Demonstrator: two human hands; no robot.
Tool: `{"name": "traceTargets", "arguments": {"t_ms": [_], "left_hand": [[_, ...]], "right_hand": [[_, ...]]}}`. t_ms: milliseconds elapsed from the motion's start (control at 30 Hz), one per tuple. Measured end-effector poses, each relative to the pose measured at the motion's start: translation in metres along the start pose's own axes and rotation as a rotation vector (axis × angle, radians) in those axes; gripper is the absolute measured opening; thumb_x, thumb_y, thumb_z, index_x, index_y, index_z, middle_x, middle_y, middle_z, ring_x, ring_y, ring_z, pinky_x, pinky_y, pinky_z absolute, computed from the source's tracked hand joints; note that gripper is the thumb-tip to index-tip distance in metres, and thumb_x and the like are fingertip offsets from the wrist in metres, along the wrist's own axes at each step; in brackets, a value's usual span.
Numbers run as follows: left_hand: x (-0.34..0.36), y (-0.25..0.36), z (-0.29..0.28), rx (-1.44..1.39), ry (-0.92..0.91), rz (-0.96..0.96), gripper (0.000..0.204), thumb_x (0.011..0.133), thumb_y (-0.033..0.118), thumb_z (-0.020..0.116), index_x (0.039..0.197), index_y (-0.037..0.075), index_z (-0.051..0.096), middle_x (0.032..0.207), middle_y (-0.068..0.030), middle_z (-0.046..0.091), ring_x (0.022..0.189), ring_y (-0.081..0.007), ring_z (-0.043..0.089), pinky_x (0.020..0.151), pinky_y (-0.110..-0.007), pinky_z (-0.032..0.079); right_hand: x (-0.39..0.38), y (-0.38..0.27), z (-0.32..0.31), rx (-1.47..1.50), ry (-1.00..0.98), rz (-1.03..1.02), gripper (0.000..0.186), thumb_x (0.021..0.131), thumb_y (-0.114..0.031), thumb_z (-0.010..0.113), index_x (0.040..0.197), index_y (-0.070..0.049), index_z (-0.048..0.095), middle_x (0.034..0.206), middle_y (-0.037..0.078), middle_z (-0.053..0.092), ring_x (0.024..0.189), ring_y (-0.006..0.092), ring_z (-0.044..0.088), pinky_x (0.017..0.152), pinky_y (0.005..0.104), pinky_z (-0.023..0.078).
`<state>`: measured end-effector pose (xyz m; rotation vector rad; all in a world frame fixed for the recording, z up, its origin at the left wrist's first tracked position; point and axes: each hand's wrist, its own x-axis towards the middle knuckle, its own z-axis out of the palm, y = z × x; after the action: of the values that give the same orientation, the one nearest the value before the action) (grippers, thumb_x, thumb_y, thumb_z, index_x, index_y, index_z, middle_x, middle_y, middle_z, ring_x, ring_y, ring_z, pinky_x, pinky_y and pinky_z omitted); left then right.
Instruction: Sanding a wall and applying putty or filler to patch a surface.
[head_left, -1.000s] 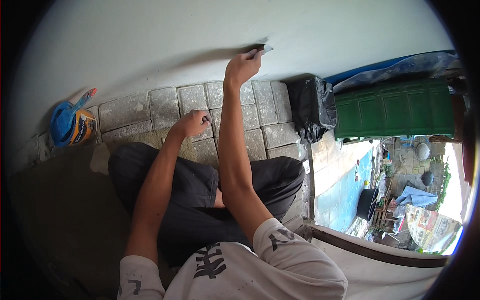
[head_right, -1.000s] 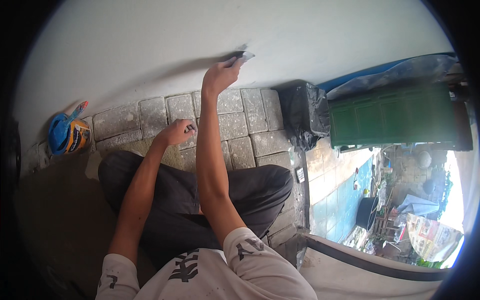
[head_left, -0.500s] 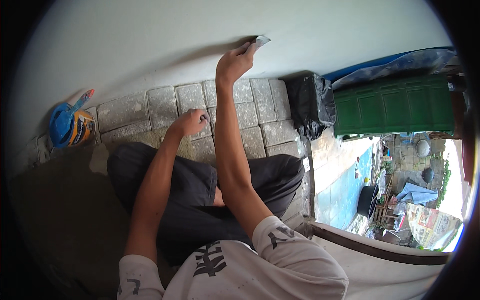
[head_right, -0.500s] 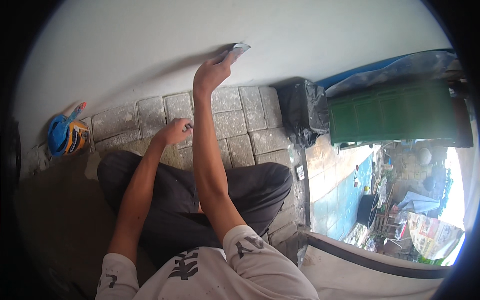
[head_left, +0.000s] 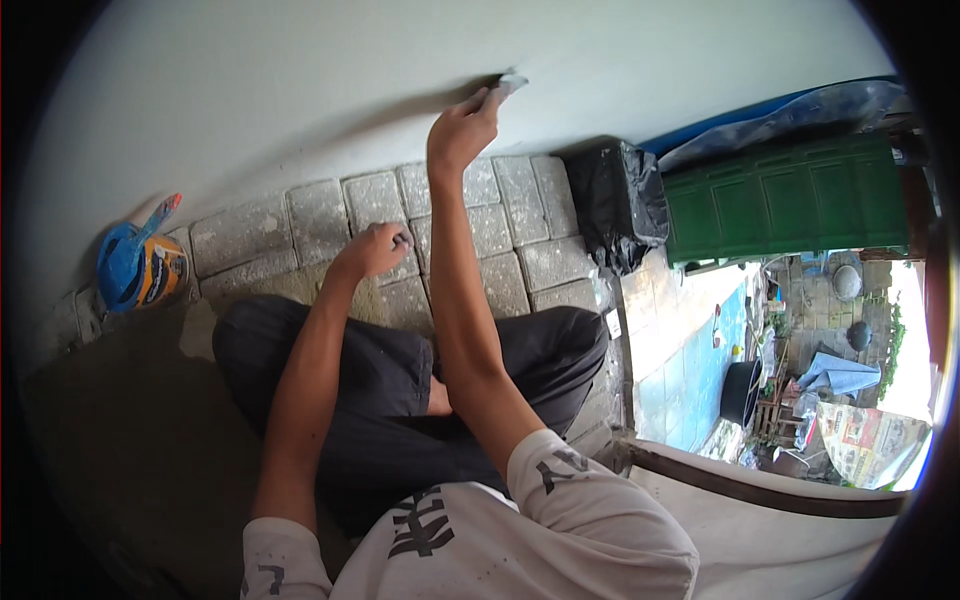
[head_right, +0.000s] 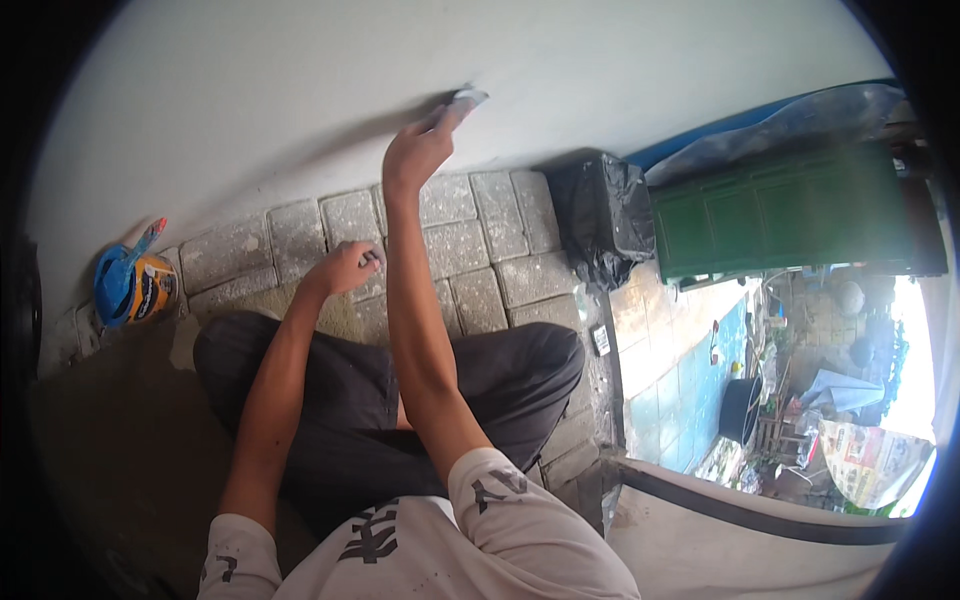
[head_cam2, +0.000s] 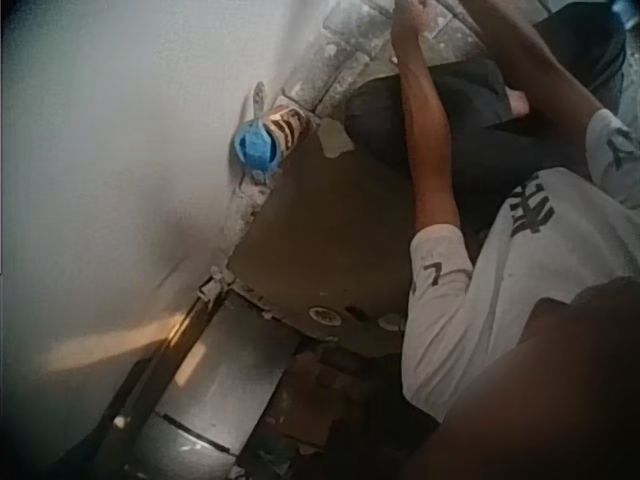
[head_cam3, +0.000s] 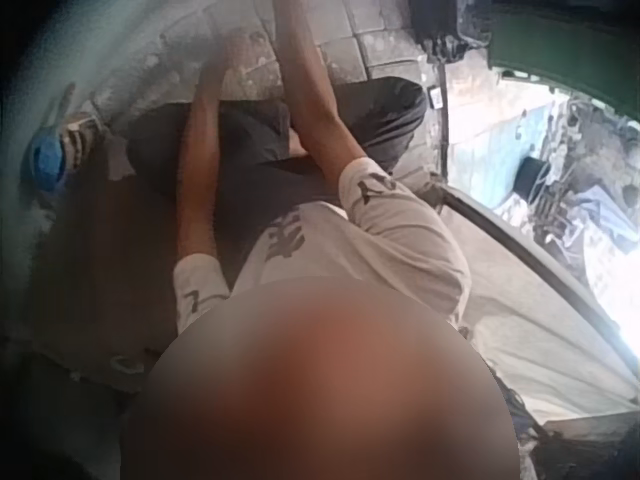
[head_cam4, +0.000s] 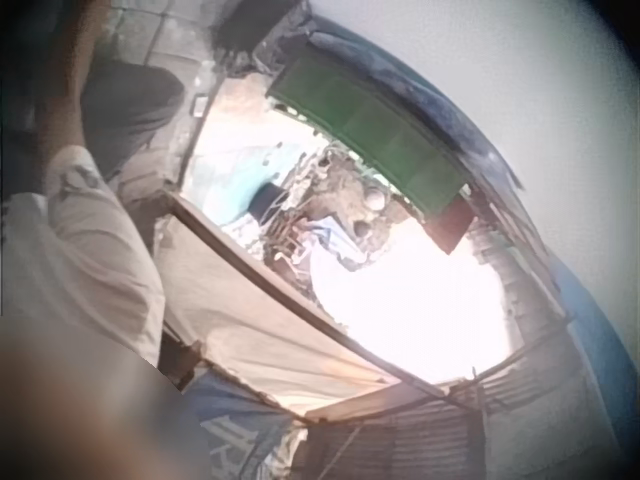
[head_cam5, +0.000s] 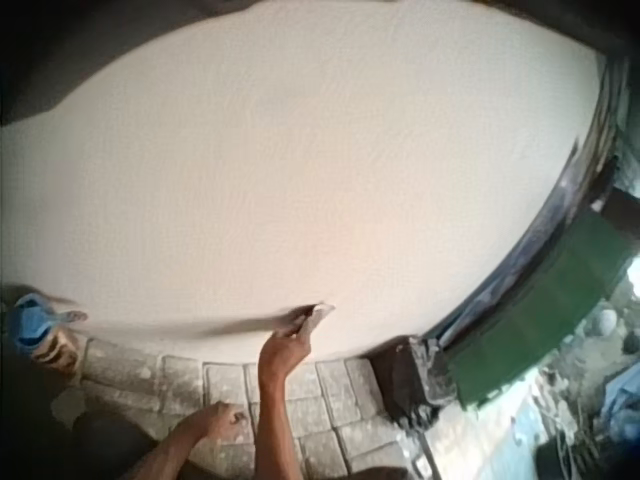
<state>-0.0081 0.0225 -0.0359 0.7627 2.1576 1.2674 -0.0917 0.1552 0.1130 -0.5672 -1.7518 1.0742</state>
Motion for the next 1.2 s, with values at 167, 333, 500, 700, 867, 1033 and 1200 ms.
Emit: {"name": "traceTargets", "arguments": {"t_ms": [167, 333, 500, 700, 867, 1033, 1200], "left_hand": [[0.001, 0.0, 0.003, 0.012, 0.008, 0.009, 0.017, 0.088, 0.011, 0.059, 0.1, 0.001, 0.067, 0.092, -0.0169, 0.07, 0.085, -0.0262, 0.069, 0.079, -0.037, 0.053], [-0.001, 0.005, 0.004, 0.051, -0.001, -0.048, 0.021, 0.088, 0.016, 0.059, 0.101, 0.003, 0.067, 0.096, -0.0178, 0.07, 0.091, -0.0338, 0.068, 0.081, -0.041, 0.053], [-0.004, -0.001, 0.001, 0.044, -0.008, -0.03, 0.022, 0.088, 0.018, 0.059, 0.101, 0.003, 0.067, 0.096, -0.0191, 0.07, 0.091, -0.0349, 0.068, 0.082, -0.042, 0.053], [-0.003, 0.004, 0.006, 0.035, 0.039, -0.004, 0.019, 0.089, 0.014, 0.059, 0.099, -0.001, 0.067, 0.09, -0.0181, 0.071, 0.085, -0.0296, 0.069, 0.078, -0.039, 0.052], [-0.004, -0.001, 0.006, 0.028, 0.03, 0.003, 0.019, 0.089, 0.013, 0.059, 0.099, -0.002, 0.067, 0.089, -0.0189, 0.07, 0.083, -0.0302, 0.069, 0.077, -0.039, 0.052], [-0.002, 0.0, 0.005, -0.006, 0.033, 0.049, 0.019, 0.088, 0.017, 0.06, 0.097, 0.001, 0.067, 0.09, -0.02, 0.069, 0.086, -0.036, 0.067, 0.078, -0.043, 0.052], [-0.002, 0.007, 0.0, -0.007, 0.044, 0.065, 0.018, 0.088, 0.011, 0.06, 0.098, -0.003, 0.067, 0.086, -0.0195, 0.07, 0.082, -0.03, 0.068, 0.074, -0.039, 0.052]], "right_hand": [[0.0, 0.01, -0.002, -0.001, 0.027, -0.215, 0.03, 0.099, -0.003, 0.045, 0.124, 0.01, 0.053, 0.104, 0.035, 0.063, 0.099, 0.0506, 0.059, 0.085, 0.0473, 0.047], [0.008, 0.023, -0.003, -0.081, 0.054, -0.497, 0.034, 0.099, -0.002, 0.045, 0.132, 0.005, 0.048, 0.105, 0.034, 0.063, 0.097, 0.0492, 0.061, 0.079, 0.0464, 0.05], [-0.001, 0.019, -0.012, -0.012, -0.213, -0.27, 0.049, 0.1, 0.0, 0.037, 0.147, 0.008, 0.025, 0.149, 0.035, 0.027, 0.142, 0.0434, 0.024, 0.116, 0.0423, 0.027], [-0.007, 0.025, -0.002, -0.098, -0.07, -0.319, 0.031, 0.099, -0.004, 0.047, 0.126, 0.011, 0.05, 0.101, 0.034, 0.064, 0.097, 0.049, 0.062, 0.08, 0.0452, 0.05], [-0.016, 0.045, -0.003, -0.058, -0.038, -0.297, 0.018, 0.1, -0.005, 0.048, 0.109, 0.008, 0.058, 0.094, 0.033, 0.064, 0.09, 0.0512, 0.059, 0.075, 0.047, 0.049], [-0.005, 0.049, 0.0, -0.112, -0.053, -0.121, 0.024, 0.102, -0.008, 0.045, 0.11, 0.01, 0.057, 0.105, 0.034, 0.062, 0.099, 0.0484, 0.061, 0.085, 0.0462, 0.047], [-0.013, 0.044, 0.002, -0.025, 0.062, -0.37, 0.024, 0.101, -0.008, 0.048, 0.112, 0.01, 0.058, 0.105, 0.032, 0.065, 0.102, 0.0467, 0.062, 0.089, 0.0455, 0.048]]}}
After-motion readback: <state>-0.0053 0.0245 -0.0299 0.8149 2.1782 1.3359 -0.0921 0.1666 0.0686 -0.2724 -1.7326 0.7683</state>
